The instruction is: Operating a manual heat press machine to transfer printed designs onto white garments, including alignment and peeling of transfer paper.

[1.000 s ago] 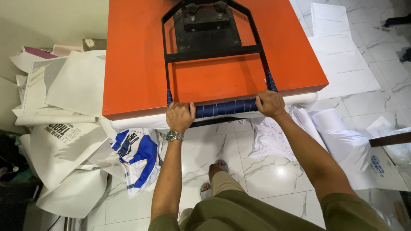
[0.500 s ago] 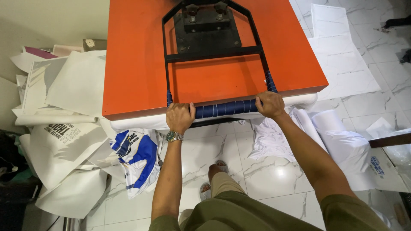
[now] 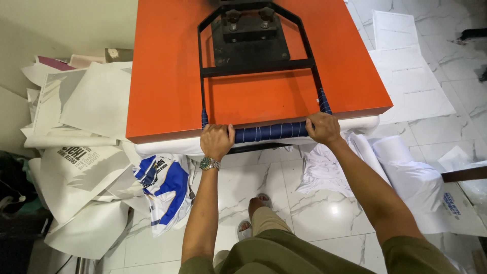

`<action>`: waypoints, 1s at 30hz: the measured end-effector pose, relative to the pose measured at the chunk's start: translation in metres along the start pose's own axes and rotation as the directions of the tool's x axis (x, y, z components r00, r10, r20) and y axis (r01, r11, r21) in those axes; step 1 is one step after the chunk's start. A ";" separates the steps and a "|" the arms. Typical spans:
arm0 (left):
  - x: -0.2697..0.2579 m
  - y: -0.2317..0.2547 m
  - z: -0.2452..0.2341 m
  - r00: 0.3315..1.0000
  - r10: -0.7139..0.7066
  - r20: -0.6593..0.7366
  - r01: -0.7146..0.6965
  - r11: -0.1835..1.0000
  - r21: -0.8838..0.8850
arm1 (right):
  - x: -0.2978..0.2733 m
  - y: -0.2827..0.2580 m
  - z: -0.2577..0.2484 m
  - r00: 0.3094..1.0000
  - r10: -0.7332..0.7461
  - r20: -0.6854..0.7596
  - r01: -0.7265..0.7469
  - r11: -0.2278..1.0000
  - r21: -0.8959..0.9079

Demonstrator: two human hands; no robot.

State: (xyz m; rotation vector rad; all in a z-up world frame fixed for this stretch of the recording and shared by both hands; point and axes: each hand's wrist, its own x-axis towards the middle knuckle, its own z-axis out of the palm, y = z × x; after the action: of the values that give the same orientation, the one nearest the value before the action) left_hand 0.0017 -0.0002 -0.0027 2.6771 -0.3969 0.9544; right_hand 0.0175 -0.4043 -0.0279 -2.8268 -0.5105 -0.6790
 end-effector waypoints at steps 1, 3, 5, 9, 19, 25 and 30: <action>-0.001 -0.001 0.002 1.000 -0.001 0.001 0.001 1.000 0.005 | 0.000 -0.001 0.000 1.000 0.001 -0.005 -0.001 1.000 0.002; -0.002 -0.001 0.003 1.000 -0.002 0.002 0.002 1.000 0.011 | -0.001 -0.001 0.001 1.000 0.003 -0.011 -0.003 1.000 0.004; -0.002 0.000 0.002 1.000 -0.017 0.016 0.016 1.000 0.009 | -0.001 -0.001 0.002 1.000 0.007 -0.010 -0.006 1.000 0.003; 0.008 0.013 -0.016 0.997 -0.063 0.048 0.063 0.998 0.005 | 0.000 -0.008 -0.006 0.999 0.029 -0.015 -0.029 0.999 0.014; 0.051 0.030 -0.020 0.701 -0.259 0.664 0.229 0.964 0.135 | 0.057 -0.068 -0.075 0.878 0.109 0.465 -0.143 0.989 0.039; 0.055 0.031 -0.018 0.757 -0.279 0.590 0.203 0.960 0.193 | 0.081 -0.069 -0.081 0.737 0.108 0.667 -0.131 0.991 -0.017; 0.096 0.033 -0.042 0.924 -0.154 0.350 0.103 0.982 0.159 | 0.119 -0.058 -0.109 0.674 0.209 0.708 -0.178 0.977 -0.119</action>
State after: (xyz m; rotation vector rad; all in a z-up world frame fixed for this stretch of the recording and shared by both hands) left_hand 0.0378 -0.0321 0.0963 2.9662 -0.2279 0.4629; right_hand 0.0515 -0.3446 0.1294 -3.0358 -0.2751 0.5207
